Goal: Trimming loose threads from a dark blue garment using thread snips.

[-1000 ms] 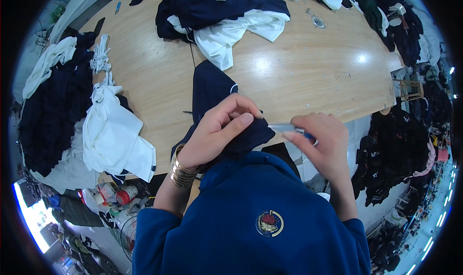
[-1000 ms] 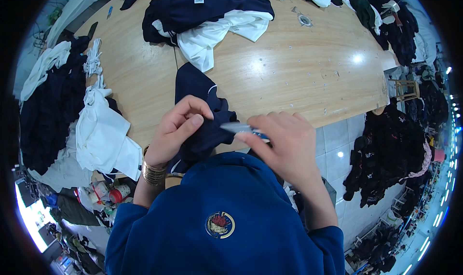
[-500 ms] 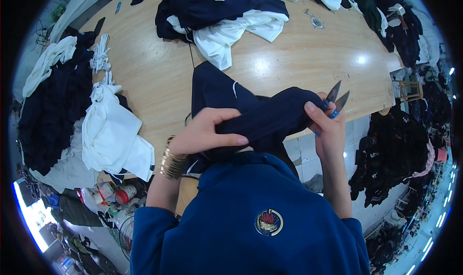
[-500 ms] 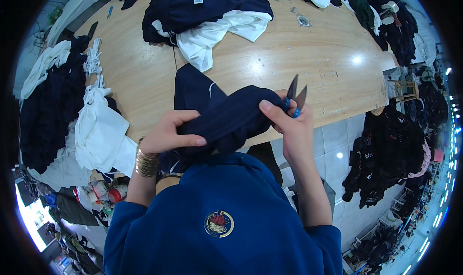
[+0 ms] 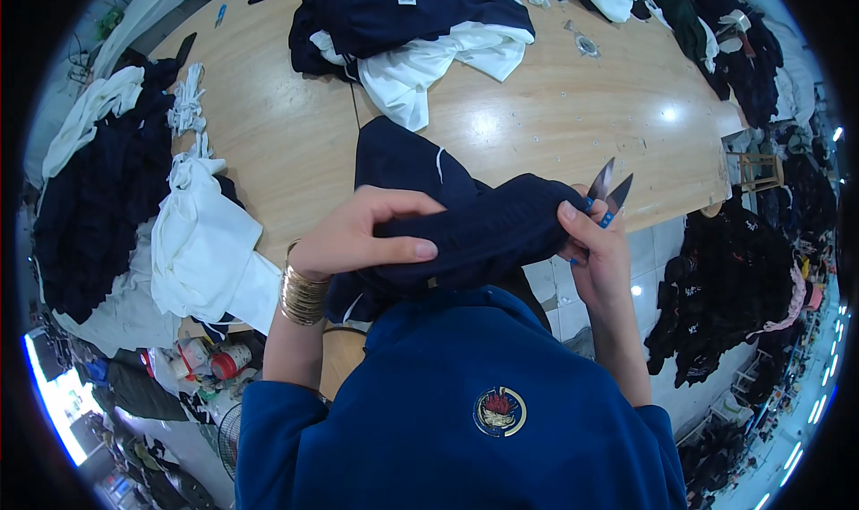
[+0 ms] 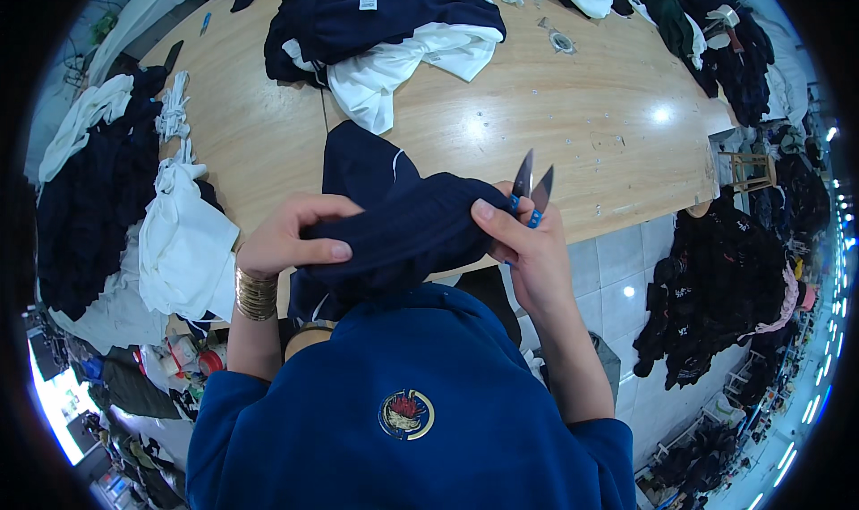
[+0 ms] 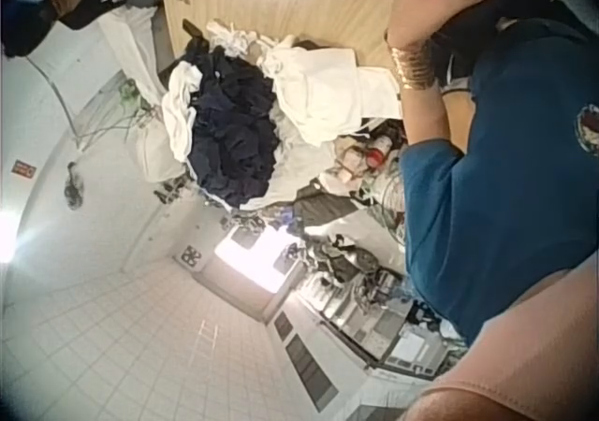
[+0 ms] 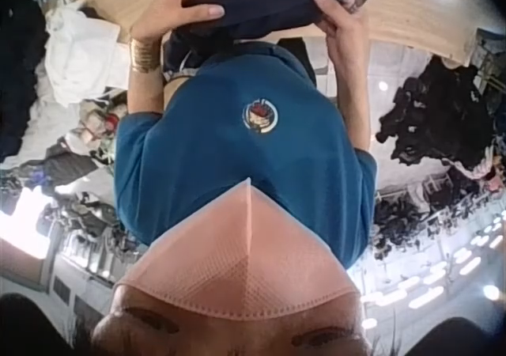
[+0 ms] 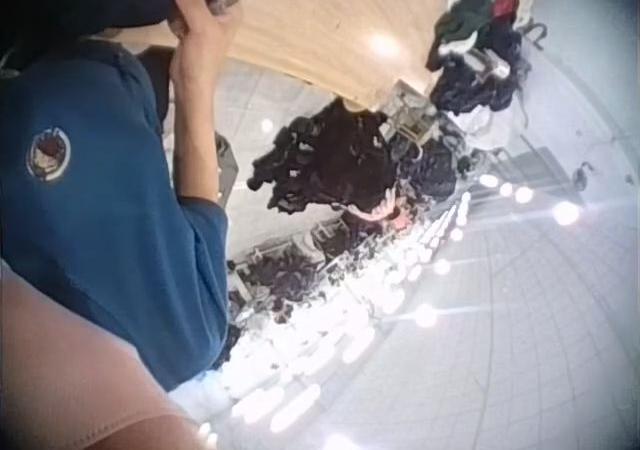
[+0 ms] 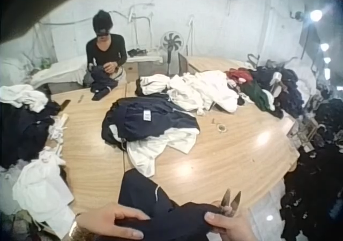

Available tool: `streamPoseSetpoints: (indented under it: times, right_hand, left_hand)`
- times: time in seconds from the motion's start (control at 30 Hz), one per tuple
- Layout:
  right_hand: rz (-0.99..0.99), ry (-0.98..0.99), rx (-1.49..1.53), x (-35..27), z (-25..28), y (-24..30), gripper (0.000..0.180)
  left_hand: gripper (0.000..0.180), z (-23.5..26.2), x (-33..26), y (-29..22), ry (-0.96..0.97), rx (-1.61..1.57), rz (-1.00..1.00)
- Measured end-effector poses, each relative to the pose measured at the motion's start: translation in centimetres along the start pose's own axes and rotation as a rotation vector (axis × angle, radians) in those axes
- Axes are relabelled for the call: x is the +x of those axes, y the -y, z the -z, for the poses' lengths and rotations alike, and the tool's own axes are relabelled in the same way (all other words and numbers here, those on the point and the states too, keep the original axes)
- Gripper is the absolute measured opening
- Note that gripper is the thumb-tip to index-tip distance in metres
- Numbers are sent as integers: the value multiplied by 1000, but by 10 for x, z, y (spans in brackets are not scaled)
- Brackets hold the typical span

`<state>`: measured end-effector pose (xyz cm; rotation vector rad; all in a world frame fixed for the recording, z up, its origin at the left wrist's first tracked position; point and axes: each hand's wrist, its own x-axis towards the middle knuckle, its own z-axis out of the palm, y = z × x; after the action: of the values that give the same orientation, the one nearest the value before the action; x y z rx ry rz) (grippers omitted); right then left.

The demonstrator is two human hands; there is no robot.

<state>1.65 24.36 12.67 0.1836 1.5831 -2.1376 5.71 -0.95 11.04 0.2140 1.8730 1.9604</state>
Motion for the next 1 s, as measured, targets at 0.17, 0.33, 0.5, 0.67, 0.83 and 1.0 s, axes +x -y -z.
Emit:
streamPoseSetpoints:
  times: [0.17,0.33,0.5,0.67,0.83,1.0]
  right_hand:
    - [-7,55,-64,6,1,-5,13]
    - [333,-106,-842,-5,-8,2,30]
    - [669,63,-1325,-19,-8,12,32]
    - [722,36,-1421,-23,-10,7,34]
    - [774,34,-1467,-22,-10,6,34]
    - [789,30,-1473,-22,-12,5,34]
  left_hand:
    - [29,-19,17,0,31,72,-67]
    - [25,-26,17,5,-56,44,-89]
    - [25,-31,13,4,-141,-34,-68]
    - [25,-32,12,-2,-161,-35,-62]
    - [24,-32,10,-3,-163,-59,-34]
    - [23,-32,10,-2,-157,-40,-45]
